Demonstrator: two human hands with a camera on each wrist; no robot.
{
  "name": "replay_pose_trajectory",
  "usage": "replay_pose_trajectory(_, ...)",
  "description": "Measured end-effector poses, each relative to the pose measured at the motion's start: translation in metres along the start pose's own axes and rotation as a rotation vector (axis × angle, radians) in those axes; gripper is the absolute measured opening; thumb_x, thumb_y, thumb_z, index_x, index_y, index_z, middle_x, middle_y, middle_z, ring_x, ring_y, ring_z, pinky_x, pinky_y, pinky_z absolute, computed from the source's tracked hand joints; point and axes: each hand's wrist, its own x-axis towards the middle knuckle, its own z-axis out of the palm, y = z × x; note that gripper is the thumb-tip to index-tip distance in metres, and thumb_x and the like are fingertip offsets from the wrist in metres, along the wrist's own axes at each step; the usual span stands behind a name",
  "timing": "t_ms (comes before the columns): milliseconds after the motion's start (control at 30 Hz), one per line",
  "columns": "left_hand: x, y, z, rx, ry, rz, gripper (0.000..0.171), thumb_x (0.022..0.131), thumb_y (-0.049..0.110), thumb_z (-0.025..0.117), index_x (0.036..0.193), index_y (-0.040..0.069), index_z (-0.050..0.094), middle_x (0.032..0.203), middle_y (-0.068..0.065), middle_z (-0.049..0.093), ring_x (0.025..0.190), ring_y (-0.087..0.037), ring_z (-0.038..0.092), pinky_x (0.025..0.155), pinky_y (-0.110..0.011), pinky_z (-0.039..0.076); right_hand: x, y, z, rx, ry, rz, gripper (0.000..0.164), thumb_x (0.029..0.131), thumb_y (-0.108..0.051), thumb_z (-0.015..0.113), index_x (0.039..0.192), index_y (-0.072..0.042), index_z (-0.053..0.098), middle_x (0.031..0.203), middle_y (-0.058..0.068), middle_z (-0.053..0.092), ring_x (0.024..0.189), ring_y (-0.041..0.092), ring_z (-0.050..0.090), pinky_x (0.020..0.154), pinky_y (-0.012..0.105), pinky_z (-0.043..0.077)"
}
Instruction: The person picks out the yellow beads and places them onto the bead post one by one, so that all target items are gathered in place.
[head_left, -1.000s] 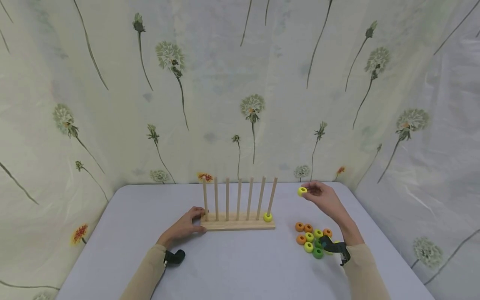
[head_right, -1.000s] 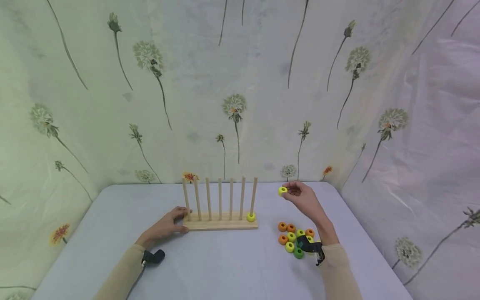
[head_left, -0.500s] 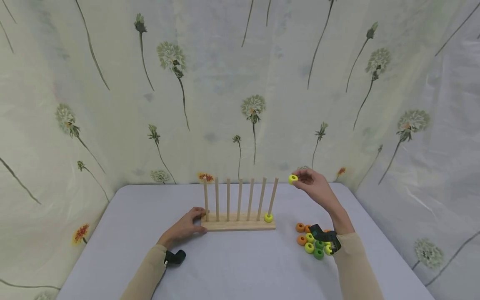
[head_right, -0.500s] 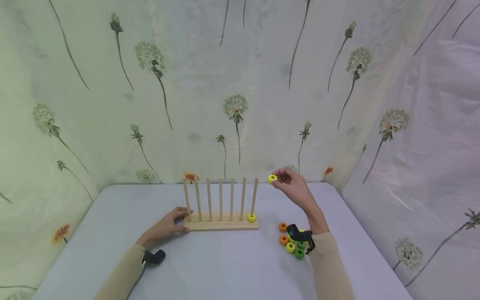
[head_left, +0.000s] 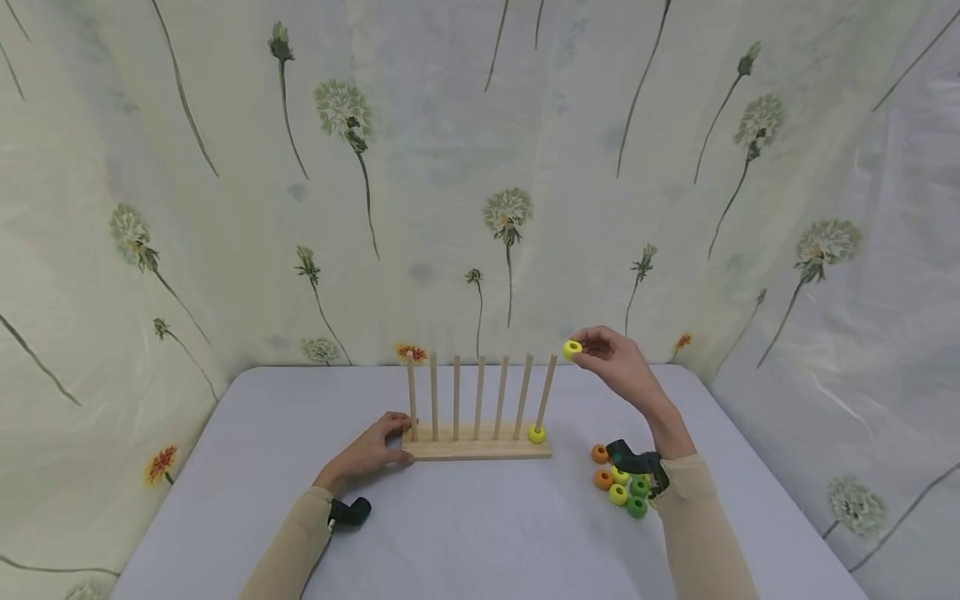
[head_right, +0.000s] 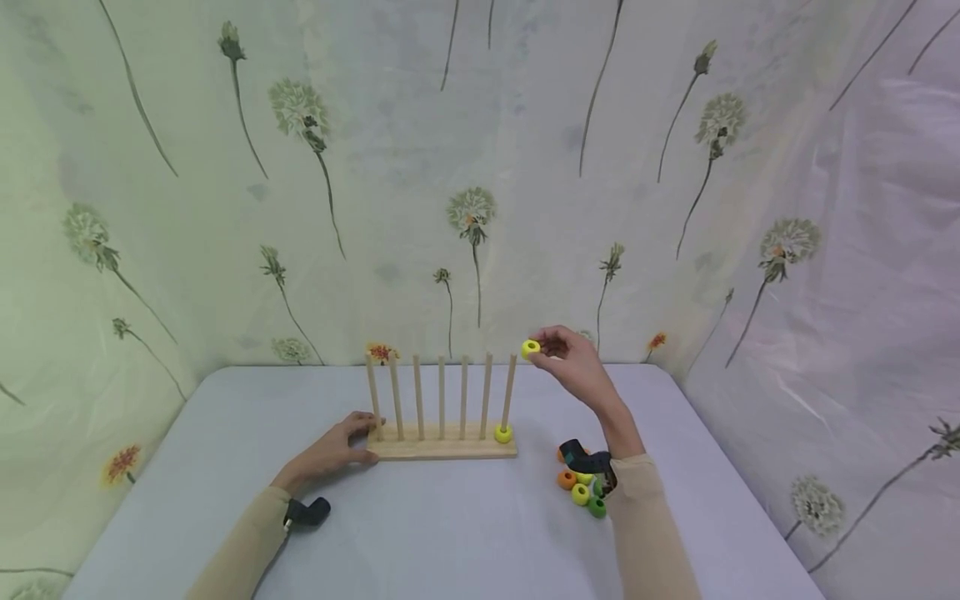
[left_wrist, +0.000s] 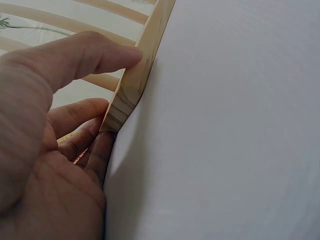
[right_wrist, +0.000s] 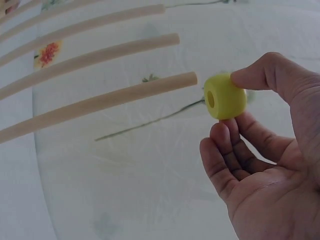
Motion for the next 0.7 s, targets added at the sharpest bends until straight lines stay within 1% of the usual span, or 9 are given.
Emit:
replay_pose_trajectory(200, 0.001, 0.000, -0.001, -0.004, 0.006, -0.002, 0.069, 0.077, 0.024, 0.080, 0.137, 0.004, 0.052, 0.144, -0.011, 0.042, 0.140, -0.034, 0.032, 0.114, -0.055, 0.024, 0.005, -0.005, 0.005, 0.017, -0.016, -0.009, 0.036, 0.091, -0.026, 0.067, 0.120, -0.006, 0.058, 0.113, 0.012, 0.060, 0.097, 0.015, 0.060, 0.079, 0.017, 0.050)
replay_pose_trajectory(333, 0.001, -0.003, -0.001, -0.008, 0.001, 0.012, 0.068, 0.076, 0.023, 0.080, 0.136, 0.004, 0.052, 0.143, -0.011, 0.042, 0.139, -0.035, 0.033, 0.113, -0.056, 0.025, 0.008, -0.005, 0.009, 0.026, -0.027, -0.007, 0.036, 0.091, -0.024, 0.067, 0.120, -0.005, 0.058, 0.114, 0.012, 0.061, 0.098, 0.019, 0.059, 0.079, 0.018, 0.050)
replay_pose_trajectory(567, 0.001, -0.003, 0.000, -0.005, -0.003, 0.019, 0.069, 0.077, 0.026, 0.080, 0.136, 0.004, 0.052, 0.143, -0.011, 0.042, 0.139, -0.035, 0.033, 0.113, -0.056, 0.026, -0.005, -0.044, 0.011, 0.000, -0.046, -0.013, 0.031, 0.093, -0.010, 0.062, 0.120, 0.004, 0.056, 0.114, 0.020, 0.060, 0.097, 0.023, 0.059, 0.078, 0.015, 0.048)
replay_pose_trajectory(700, 0.001, -0.003, -0.001, -0.007, -0.003, 0.024, 0.069, 0.077, 0.025, 0.080, 0.136, 0.003, 0.052, 0.143, -0.012, 0.042, 0.139, -0.035, 0.033, 0.113, -0.056, 0.026, -0.004, -0.046, 0.012, -0.009, -0.047, -0.020, 0.031, 0.093, -0.011, 0.063, 0.120, 0.003, 0.056, 0.113, 0.019, 0.061, 0.098, 0.024, 0.059, 0.078, 0.016, 0.048)
